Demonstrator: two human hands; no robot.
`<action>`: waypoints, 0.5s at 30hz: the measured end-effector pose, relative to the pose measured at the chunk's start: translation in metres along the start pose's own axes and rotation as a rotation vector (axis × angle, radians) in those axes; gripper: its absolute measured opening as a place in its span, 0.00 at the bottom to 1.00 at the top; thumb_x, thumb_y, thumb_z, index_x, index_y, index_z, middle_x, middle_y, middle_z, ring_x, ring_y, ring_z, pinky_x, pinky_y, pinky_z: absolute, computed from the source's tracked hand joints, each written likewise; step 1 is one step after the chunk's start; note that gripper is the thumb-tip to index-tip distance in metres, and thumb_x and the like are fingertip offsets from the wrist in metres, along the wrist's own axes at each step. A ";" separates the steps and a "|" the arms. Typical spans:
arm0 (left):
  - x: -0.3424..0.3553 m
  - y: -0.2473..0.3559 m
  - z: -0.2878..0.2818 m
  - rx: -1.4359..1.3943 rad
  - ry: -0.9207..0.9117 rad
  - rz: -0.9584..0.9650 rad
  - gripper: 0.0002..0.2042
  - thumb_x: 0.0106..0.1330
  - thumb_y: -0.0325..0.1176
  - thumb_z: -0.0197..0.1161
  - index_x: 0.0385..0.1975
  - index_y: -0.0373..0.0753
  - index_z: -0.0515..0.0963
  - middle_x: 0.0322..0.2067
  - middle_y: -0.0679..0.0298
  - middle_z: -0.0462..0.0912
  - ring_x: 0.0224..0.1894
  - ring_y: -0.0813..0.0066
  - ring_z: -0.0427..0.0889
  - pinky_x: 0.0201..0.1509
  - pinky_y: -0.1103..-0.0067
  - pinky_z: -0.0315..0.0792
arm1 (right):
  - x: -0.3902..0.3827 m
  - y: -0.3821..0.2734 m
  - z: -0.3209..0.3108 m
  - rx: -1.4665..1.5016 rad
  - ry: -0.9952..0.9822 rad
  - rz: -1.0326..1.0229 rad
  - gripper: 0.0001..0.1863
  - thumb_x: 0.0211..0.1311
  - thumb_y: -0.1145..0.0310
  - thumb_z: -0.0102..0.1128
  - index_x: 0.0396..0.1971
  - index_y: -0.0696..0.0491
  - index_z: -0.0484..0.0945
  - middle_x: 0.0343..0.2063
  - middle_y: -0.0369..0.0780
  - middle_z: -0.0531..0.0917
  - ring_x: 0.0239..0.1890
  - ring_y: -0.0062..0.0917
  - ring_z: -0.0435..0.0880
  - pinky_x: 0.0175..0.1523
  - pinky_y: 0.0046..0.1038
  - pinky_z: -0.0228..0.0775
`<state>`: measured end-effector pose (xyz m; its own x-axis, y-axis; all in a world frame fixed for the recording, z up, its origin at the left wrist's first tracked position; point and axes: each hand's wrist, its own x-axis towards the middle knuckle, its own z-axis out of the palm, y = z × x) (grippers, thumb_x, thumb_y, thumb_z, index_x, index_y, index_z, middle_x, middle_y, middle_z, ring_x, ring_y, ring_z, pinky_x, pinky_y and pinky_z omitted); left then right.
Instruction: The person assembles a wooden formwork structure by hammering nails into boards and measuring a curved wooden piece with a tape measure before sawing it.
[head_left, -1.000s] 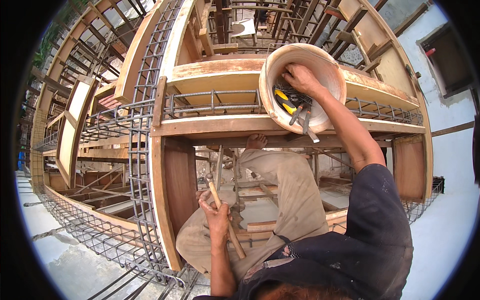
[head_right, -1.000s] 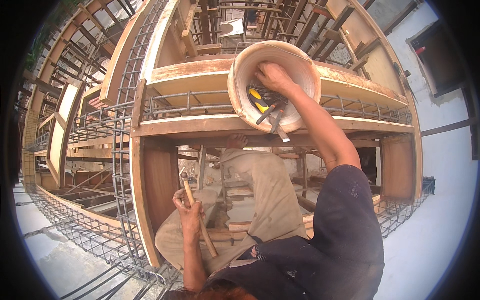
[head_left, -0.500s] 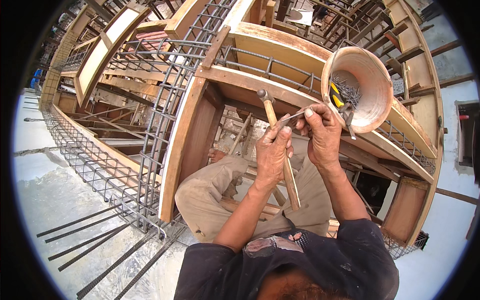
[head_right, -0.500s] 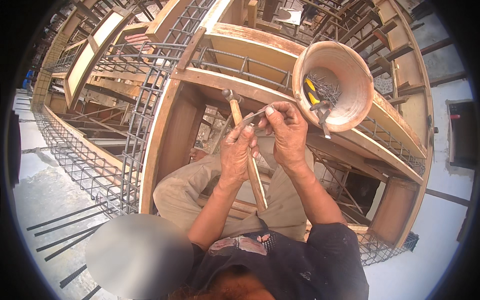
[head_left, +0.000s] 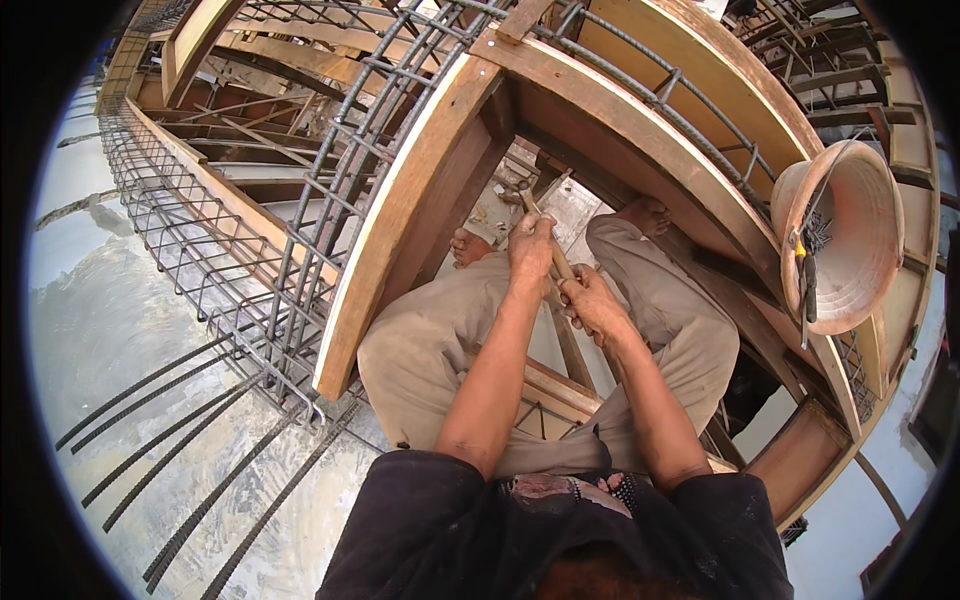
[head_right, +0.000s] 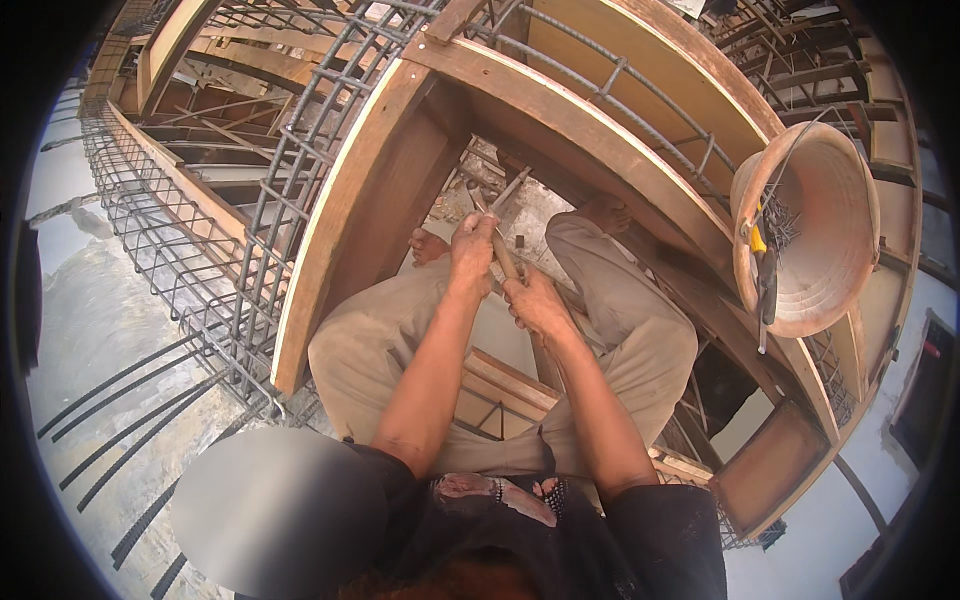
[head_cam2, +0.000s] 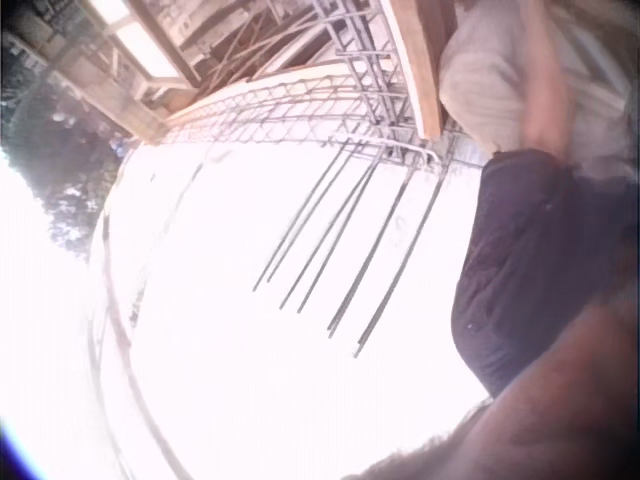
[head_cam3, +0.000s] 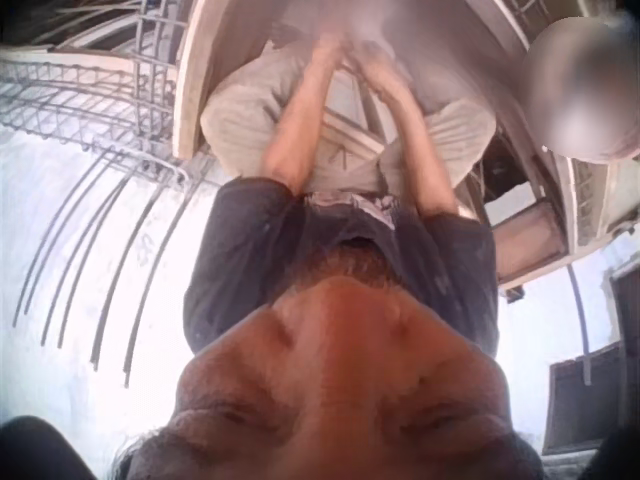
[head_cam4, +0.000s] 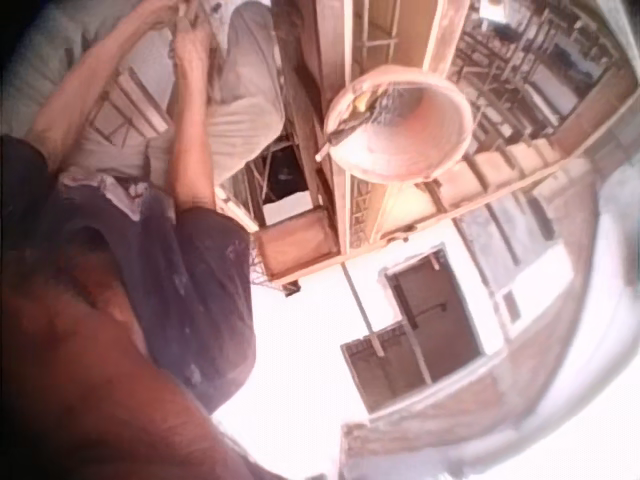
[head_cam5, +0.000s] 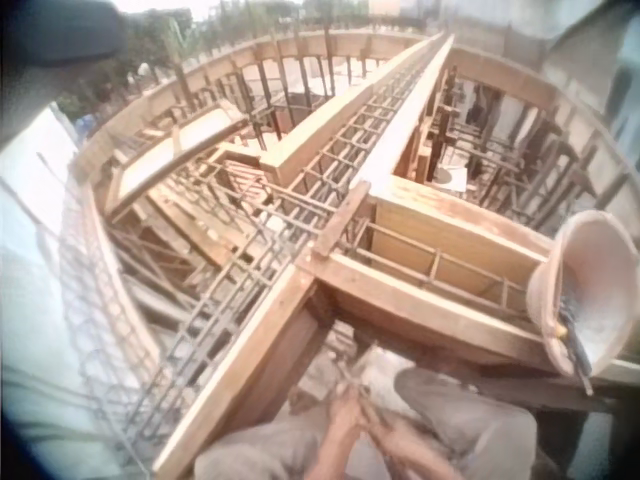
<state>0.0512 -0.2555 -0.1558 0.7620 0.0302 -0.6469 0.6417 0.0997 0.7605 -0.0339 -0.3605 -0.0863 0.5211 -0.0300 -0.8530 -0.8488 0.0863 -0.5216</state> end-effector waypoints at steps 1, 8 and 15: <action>0.019 -0.002 -0.006 0.009 0.062 -0.006 0.09 0.73 0.36 0.58 0.44 0.38 0.75 0.24 0.67 0.75 0.23 0.81 0.73 0.23 0.83 0.69 | 0.006 0.007 0.007 0.005 0.006 0.024 0.16 0.69 0.59 0.60 0.43 0.56 0.70 0.26 0.35 0.76 0.22 0.17 0.74 0.22 0.22 0.69; 0.166 -0.021 -0.050 -0.222 0.016 -0.279 0.12 0.69 0.28 0.61 0.50 0.36 0.73 0.31 0.60 0.83 0.27 0.75 0.80 0.25 0.80 0.75 | 0.092 0.099 0.034 0.005 0.313 -0.303 0.19 0.66 0.57 0.64 0.43 0.57 0.71 0.22 0.40 0.77 0.20 0.24 0.77 0.27 0.32 0.70; 0.210 -0.051 -0.053 -0.365 0.036 -0.352 0.18 0.72 0.31 0.55 0.59 0.30 0.68 0.51 0.49 0.79 0.49 0.56 0.83 0.52 0.69 0.82 | 0.162 0.077 0.045 -0.053 0.499 -0.414 0.17 0.64 0.58 0.69 0.33 0.59 0.79 0.18 0.38 0.77 0.25 0.24 0.77 0.36 0.30 0.72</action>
<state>0.1739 -0.2012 -0.3337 0.4972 -0.0337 -0.8670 0.7819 0.4505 0.4309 -0.0102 -0.3135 -0.2638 0.7127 -0.5102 -0.4814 -0.5968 -0.0803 -0.7984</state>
